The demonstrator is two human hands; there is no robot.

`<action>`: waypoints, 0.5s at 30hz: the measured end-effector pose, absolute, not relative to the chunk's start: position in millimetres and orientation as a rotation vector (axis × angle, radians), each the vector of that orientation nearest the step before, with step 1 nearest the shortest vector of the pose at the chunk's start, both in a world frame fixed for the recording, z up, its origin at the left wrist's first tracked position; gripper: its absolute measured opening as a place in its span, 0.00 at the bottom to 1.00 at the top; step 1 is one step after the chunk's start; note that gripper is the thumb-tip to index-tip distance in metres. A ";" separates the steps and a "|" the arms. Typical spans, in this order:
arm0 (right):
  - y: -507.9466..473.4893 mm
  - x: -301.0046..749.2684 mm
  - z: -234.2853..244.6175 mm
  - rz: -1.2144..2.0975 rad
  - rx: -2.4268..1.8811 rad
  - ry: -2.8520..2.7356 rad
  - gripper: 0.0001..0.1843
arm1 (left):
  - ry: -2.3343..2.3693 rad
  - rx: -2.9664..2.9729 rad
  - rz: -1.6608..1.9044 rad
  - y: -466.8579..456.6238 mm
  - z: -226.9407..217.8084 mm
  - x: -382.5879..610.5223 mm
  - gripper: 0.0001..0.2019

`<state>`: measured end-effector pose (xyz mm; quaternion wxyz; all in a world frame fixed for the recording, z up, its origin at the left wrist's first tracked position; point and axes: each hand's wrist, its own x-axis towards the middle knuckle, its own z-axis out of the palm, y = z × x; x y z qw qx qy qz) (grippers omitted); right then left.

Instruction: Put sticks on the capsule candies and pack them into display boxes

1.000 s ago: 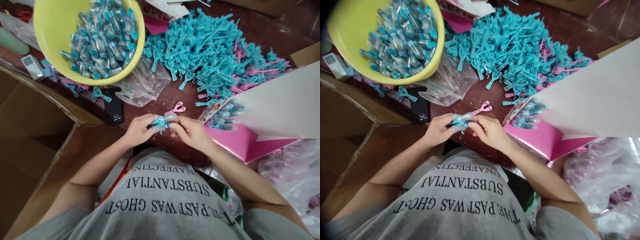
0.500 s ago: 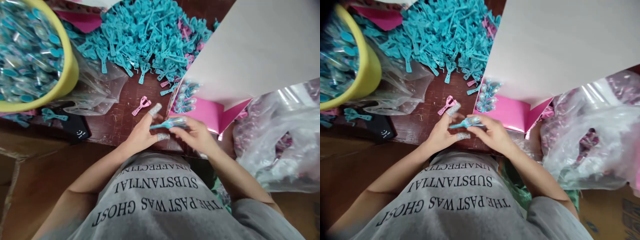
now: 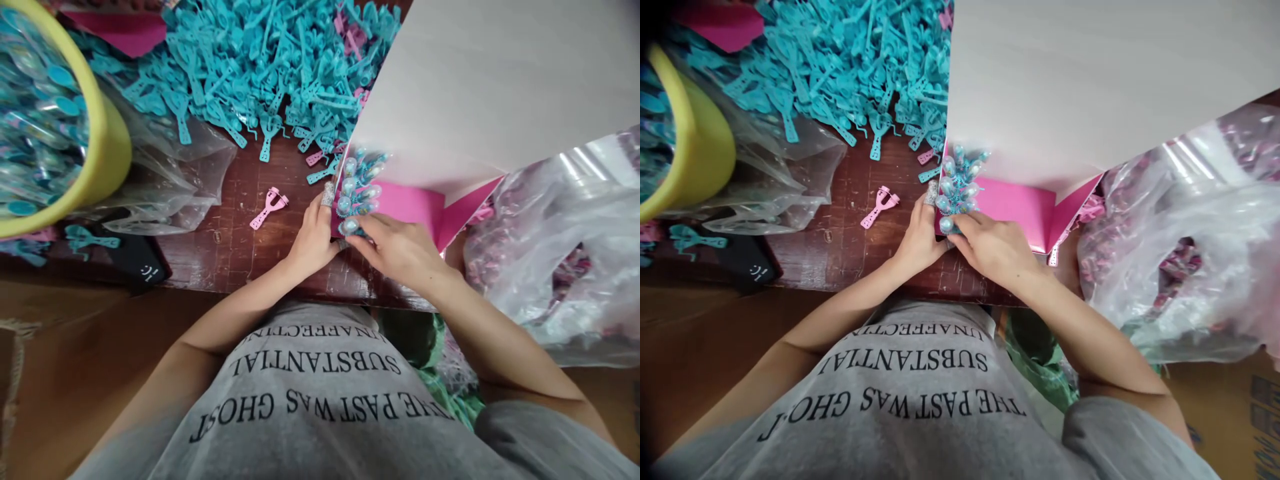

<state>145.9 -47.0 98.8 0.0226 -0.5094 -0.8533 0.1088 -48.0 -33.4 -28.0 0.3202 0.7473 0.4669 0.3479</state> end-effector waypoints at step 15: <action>-55.3 134.0 74.6 0.101 -1.496 -2.487 0.16 | 0.877 1.887 1.032 -36.9 -17.2 -44.7 0.57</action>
